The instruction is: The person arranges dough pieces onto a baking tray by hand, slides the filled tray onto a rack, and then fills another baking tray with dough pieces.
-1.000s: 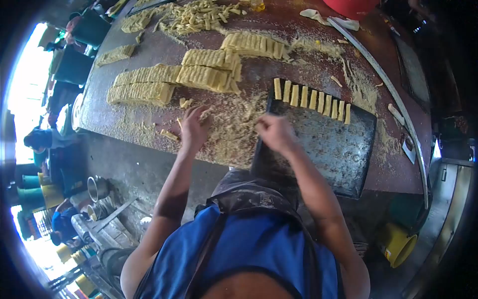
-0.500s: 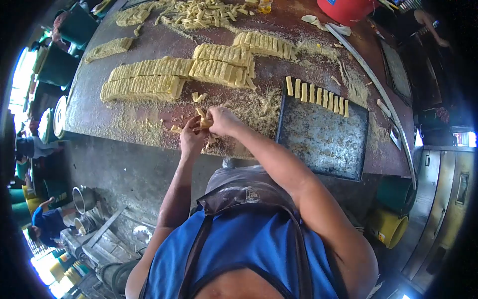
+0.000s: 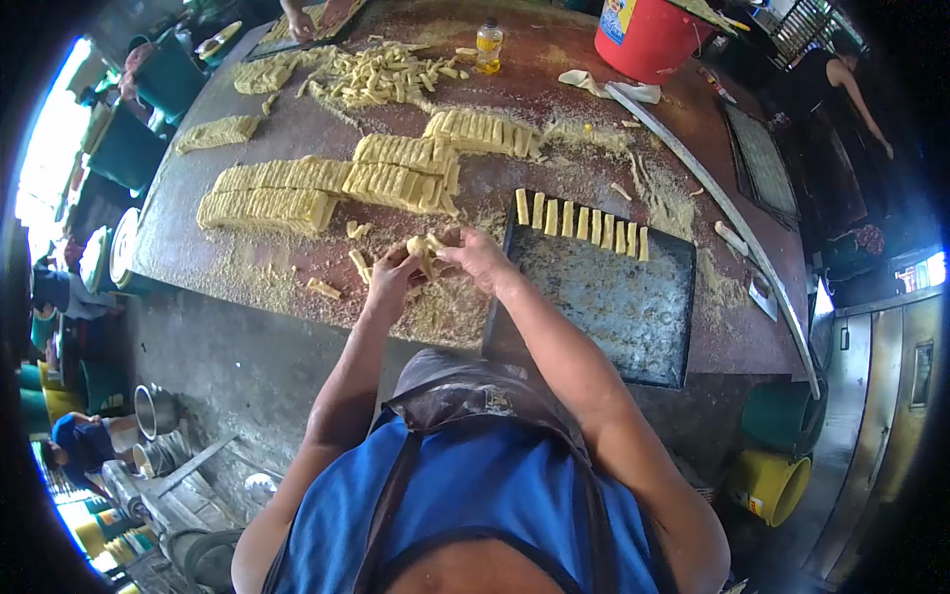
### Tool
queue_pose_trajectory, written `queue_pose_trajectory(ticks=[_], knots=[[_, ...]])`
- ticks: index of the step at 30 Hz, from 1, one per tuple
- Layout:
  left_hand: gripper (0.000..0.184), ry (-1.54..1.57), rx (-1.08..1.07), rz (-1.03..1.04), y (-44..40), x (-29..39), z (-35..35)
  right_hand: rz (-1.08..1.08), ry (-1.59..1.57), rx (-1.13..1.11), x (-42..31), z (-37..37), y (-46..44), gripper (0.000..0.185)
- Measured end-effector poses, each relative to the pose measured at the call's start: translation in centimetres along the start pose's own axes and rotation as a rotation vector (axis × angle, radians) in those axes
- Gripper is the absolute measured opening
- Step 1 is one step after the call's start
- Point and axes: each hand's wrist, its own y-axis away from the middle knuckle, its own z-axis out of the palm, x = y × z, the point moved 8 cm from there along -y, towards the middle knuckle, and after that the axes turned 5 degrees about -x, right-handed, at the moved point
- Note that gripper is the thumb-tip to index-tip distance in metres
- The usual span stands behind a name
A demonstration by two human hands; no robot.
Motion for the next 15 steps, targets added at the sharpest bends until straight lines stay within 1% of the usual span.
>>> queue_pose_trajectory(ticks=[2,5,6,9,11,13,14,15], knots=[[0.026,0.007,0.088,-0.005,-0.4,-1.0,-0.2,0.035,-0.147,0.012,-0.2,-1.5,1.4,0.025],[0.023,0.001,0.077,-0.014,0.2,-1.2,1.1,0.046,-0.249,-0.010,0.2,-3.0,2.7,0.027],[0.021,-0.006,0.108,-0.015,0.8,-0.9,1.7,0.063,-0.262,-0.023,0.5,-3.2,2.8,0.038],[0.019,0.017,0.113,-0.023,0.8,-1.7,1.6,0.068,-0.289,-0.036,1.1,-3.2,3.0,0.038],[0.020,-0.021,0.112,-0.045,0.6,-1.5,1.7,0.054,-0.286,-0.005,1.1,-3.6,2.9,0.036],[0.023,0.058,0.026,-0.066,0.1,-1.5,2.3,-0.007,-0.046,0.044,0.4,-4.5,2.6,0.028],[0.025,0.072,0.042,-0.089,-0.2,-1.6,2.1,-0.027,-0.102,0.129,0.4,-5.4,2.9,0.024],[0.025,0.066,0.016,-0.106,-0.5,-1.7,2.1,-0.034,-0.110,0.159,0.1,-5.9,3.6,0.024]])
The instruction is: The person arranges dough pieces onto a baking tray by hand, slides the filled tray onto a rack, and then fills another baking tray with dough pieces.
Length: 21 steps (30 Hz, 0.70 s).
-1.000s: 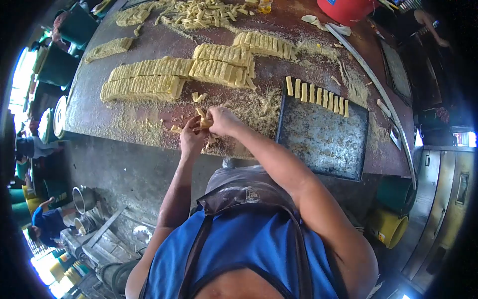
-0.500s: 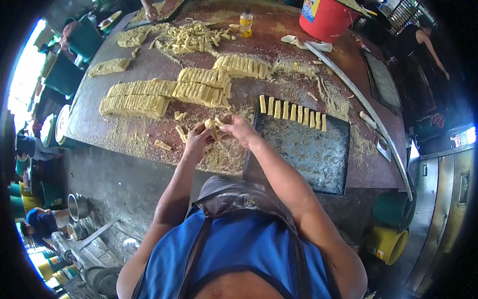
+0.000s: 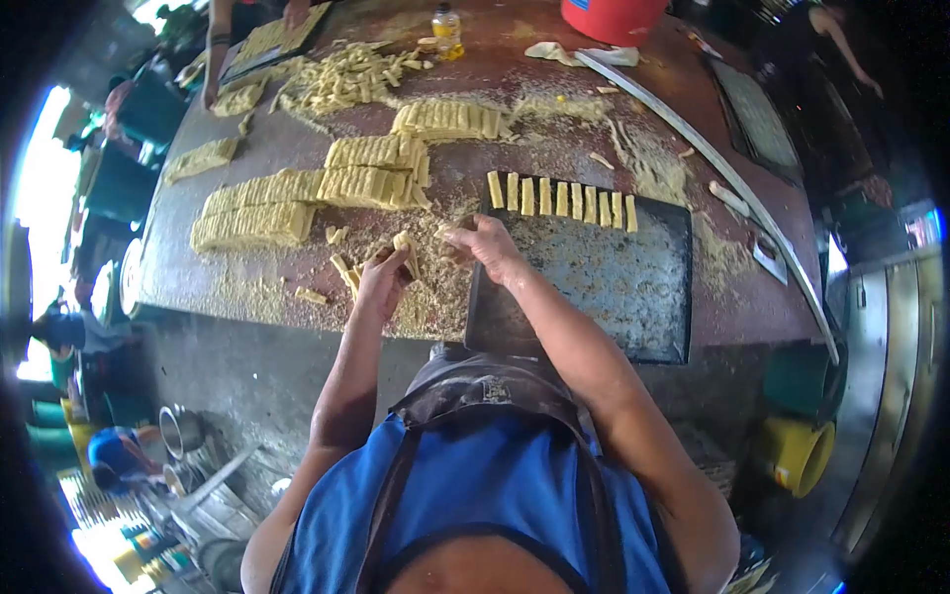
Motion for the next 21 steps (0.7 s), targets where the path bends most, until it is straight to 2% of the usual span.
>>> queue_pose_trajectory(ticks=[2,5,6,7,10,11,12,13,14,15,17,18,21], knots=[[0.025,-0.048,-0.006,0.005,-0.8,0.3,-0.9,-0.070,-0.068,0.083,-1.4,-2.0,1.3,0.020],[0.027,-0.125,-0.027,-0.046,-2.2,-0.8,-3.3,-0.082,0.063,0.248,-2.4,-7.7,3.9,0.020],[0.022,-0.079,0.047,-0.032,-1.1,0.1,-2.4,-0.085,0.124,0.305,-2.6,-10.4,5.2,0.020],[0.021,-0.075,0.005,-0.045,-0.8,0.3,-2.2,-0.157,0.160,0.424,-3.3,-13.8,6.9,0.023],[0.014,-0.090,0.003,-0.038,-1.0,0.1,-2.5,-0.135,0.395,0.825,-5.2,-24.1,13.2,0.028],[0.018,-0.100,-0.023,-0.044,-1.6,0.0,-2.3,-0.077,0.495,0.891,-5.4,-27.6,14.5,0.019],[0.023,-0.113,-0.043,-0.048,-2.0,-0.1,-2.0,-0.060,0.593,1.035,-6.9,-28.9,16.3,0.018],[0.023,-0.117,-0.045,-0.047,-2.5,-0.2,-1.3,-0.085,0.794,1.089,-8.3,-31.2,16.5,0.021],[0.024,-0.140,-0.050,-0.046,-2.8,-0.2,-0.3,-0.105,1.000,1.129,-9.2,-33.0,16.3,0.025],[0.024,-0.159,-0.054,-0.039,-3.4,-0.1,1.0,-0.111,1.002,1.121,-10.0,-33.5,15.8,0.025],[0.024,-0.132,-0.038,-0.026,-3.5,-0.1,3.9,-0.086,1.198,1.120,-11.4,-31.9,14.5,0.026],[0.023,-0.094,-0.025,-0.020,-3.7,-0.4,5.1,-0.007,1.200,1.001,-11.2,-30.5,13.8,0.026],[0.025,-0.132,-0.017,-0.011,-3.5,-1.6,7.1,-0.060,1.245,0.939,-10.2,-31.7,12.7,0.026]])
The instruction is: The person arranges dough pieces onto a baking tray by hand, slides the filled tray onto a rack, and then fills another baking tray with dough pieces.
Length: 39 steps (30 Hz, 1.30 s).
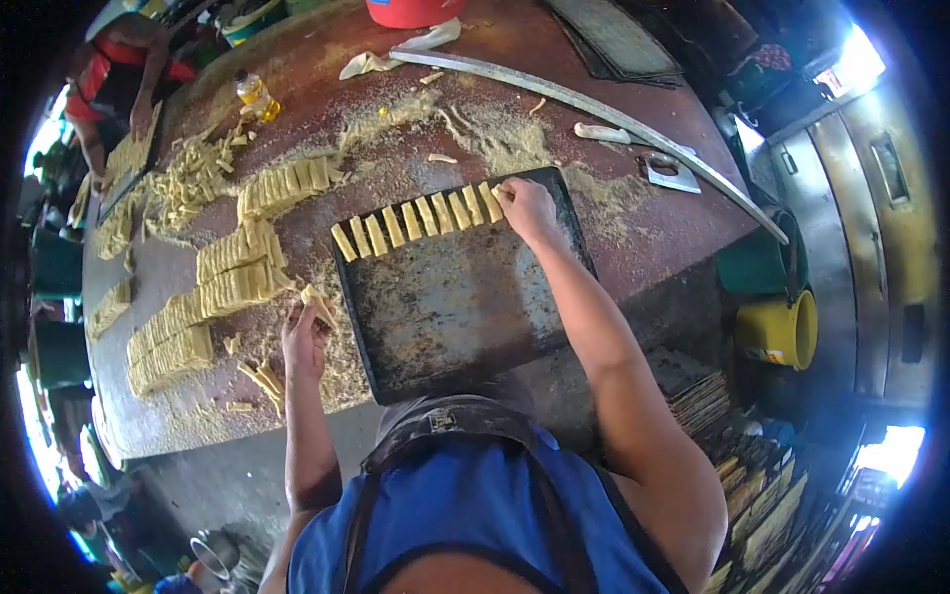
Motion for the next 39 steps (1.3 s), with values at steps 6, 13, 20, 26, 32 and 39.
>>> queue_pose_trajectory(ticks=[6,13,20,26,32,39], knots=[[0.027,0.034,0.097,-0.048,2.5,-3.0,0.1,-0.122,-0.151,0.105,1.5,0.1,-1.0,0.024],[0.020,0.093,0.094,-0.047,3.6,-2.4,0.4,-0.136,-0.393,0.199,-0.5,-2.9,0.9,0.022],[0.030,-0.002,-0.144,-0.097,2.7,-0.4,3.6,-0.408,-0.709,-0.761,-21.1,7.8,12.3,0.041],[0.026,-0.065,-0.280,-0.055,3.1,2.3,-1.9,-0.111,-1.095,-0.872,-28.1,13.3,17.3,0.030],[0.023,0.156,-0.201,-0.081,4.5,3.4,-8.1,0.112,-1.322,-0.869,-31.4,16.4,19.9,0.025],[0.024,-0.331,-0.118,-0.025,3.6,8.4,-13.5,-0.151,-0.871,-1.033,-37.2,17.4,19.7,0.024]])
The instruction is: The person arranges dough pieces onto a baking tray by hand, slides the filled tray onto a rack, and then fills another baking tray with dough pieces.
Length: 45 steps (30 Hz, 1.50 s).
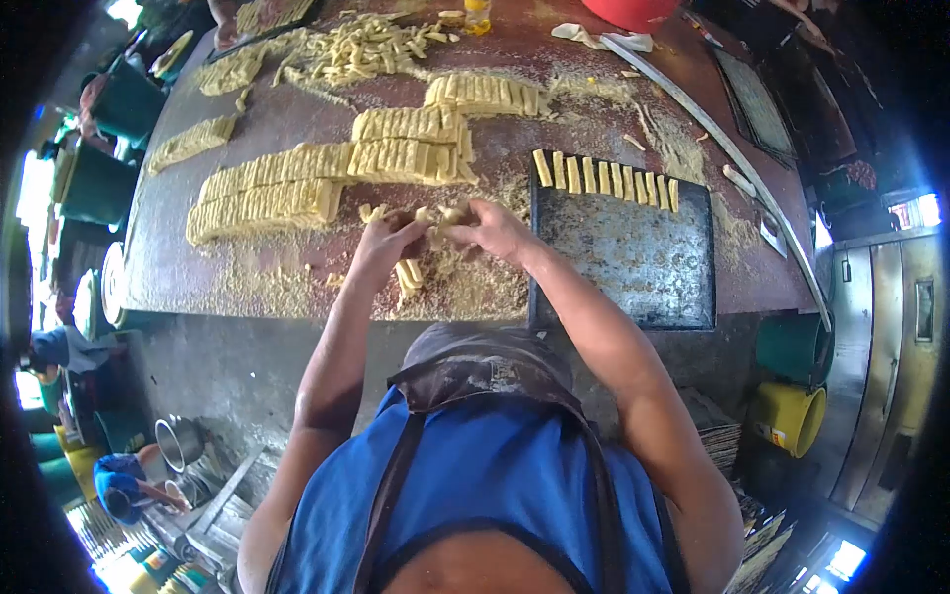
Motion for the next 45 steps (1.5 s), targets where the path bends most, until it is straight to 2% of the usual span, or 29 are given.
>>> queue_pose_trajectory(ticks=[2,4,6,8,10,11,13,15,17,18,20,22,23,24,26,27,28,30,32,34,36,38,40,42,44,45], knots=[[0.024,-0.315,-0.042,0.087,0.2,2.8,0.7,-0.135,0.322,0.106,-3.2,1.5,-1.6,0.025],[0.030,-0.356,-0.073,0.012,1.6,5.1,0.4,-0.079,0.422,0.093,-4.1,2.1,-3.7,0.029],[0.039,-0.352,0.148,0.028,1.6,4.9,-3.4,0.083,0.359,-0.081,-4.5,2.9,-5.2,0.031],[0.035,-0.487,0.379,0.326,3.5,5.9,-6.6,0.007,0.493,-0.043,-7.9,1.9,-6.6,0.028],[0.033,-0.430,0.456,0.144,4.2,2.1,-9.0,-0.312,-0.039,0.174,-11.2,-0.6,-8.0,0.035],[0.033,-0.428,0.451,0.140,4.6,0.9,-9.2,-0.306,-0.039,0.178,-11.2,-0.6,-7.7,0.035],[0.030,-0.598,0.350,0.118,5.7,-0.3,-8.5,-0.289,0.299,0.542,-13.8,-0.6,-4.1,0.038],[0.029,-0.637,0.342,0.139,6.2,-1.3,-8.0,-0.003,0.689,0.309,-9.1,2.9,-4.4,0.041],[0.029,-0.601,0.345,0.156,5.7,-3.3,-7.7,0.175,0.916,0.078,-2.3,7.5,-4.6,0.044],[0.031,-0.578,0.338,0.163,5.6,-3.8,-7.5,0.172,1.053,0.016,-0.3,9.2,-4.9,0.041],[0.032,-0.558,0.335,0.174,5.7,-3.6,-7.1,0.121,1.111,0.058,2.1,10.0,-5.5,0.040],[0.039,-0.698,0.234,0.120,6.0,-3.1,-5.7,0.010,0.907,0.183,3.2,8.7,-6.6,0.042],[0.042,-0.810,0.279,0.205,5.8,-3.3,-5.6,0.176,0.618,0.044,4.9,7.7,-6.6,0.040],[0.042,-0.811,0.273,0.209,6.0,-3.0,-5.2,0.177,0.617,0.051,5.4,6.6,-6.2,0.040],[0.041,-0.887,0.297,0.209,5.9,-2.1,-3.9,-0.024,0.335,0.118,4.9,4.2,-5.5,0.033],[0.041,-0.905,0.294,0.240,5.4,-1.8,-3.4,0.107,0.024,0.112,4.6,3.5,-4.1,0.026],[0.041,-0.903,0.278,0.248,4.7,-1.7,-2.5,0.109,0.022,0.129,4.8,2.4,-3.5,0.026],[0.036,-0.616,0.312,0.186,3.7,-1.3,-1.6,-0.003,-0.217,0.095,4.0,0.9,-2.3,0.021],[0.030,-0.553,0.267,0.192,2.7,-0.2,1.4,-0.055,-0.212,0.124,2.9,-1.0,-0.2,0.020],[0.032,0.113,-0.163,-0.002,-0.3,-2.6,6.9,-0.009,-0.279,0.119,3.1,-3.2,1.3,0.019],[0.030,0.048,-0.218,0.031,-2.1,-2.7,10.6,-0.062,-0.253,0.195,3.3,-6.1,2.7,0.016],[0.025,0.109,-0.210,0.044,-4.7,-3.4,14.3,-0.122,-0.055,0.340,4.2,-11.1,4.5,0.019],[0.021,0.139,-0.254,-0.006,-6.9,-2.6,19.5,-0.127,-0.209,0.328,4.1,-15.3,7.6,0.021],[0.027,0.340,-0.253,-0.074,-9.3,-2.9,23.9,-0.151,-0.271,0.394,5.6,-21.9,10.8,0.022],[0.029,0.322,-0.254,-0.013,-11.7,-1.8,28.9,-0.133,-0.445,0.483,5.8,-27.8,15.9,0.021],[0.030,0.188,-0.260,-0.040,-12.3,-1.0,31.6,-0.101,-0.344,0.570,7.0,-31.7,17.6,0.021]])
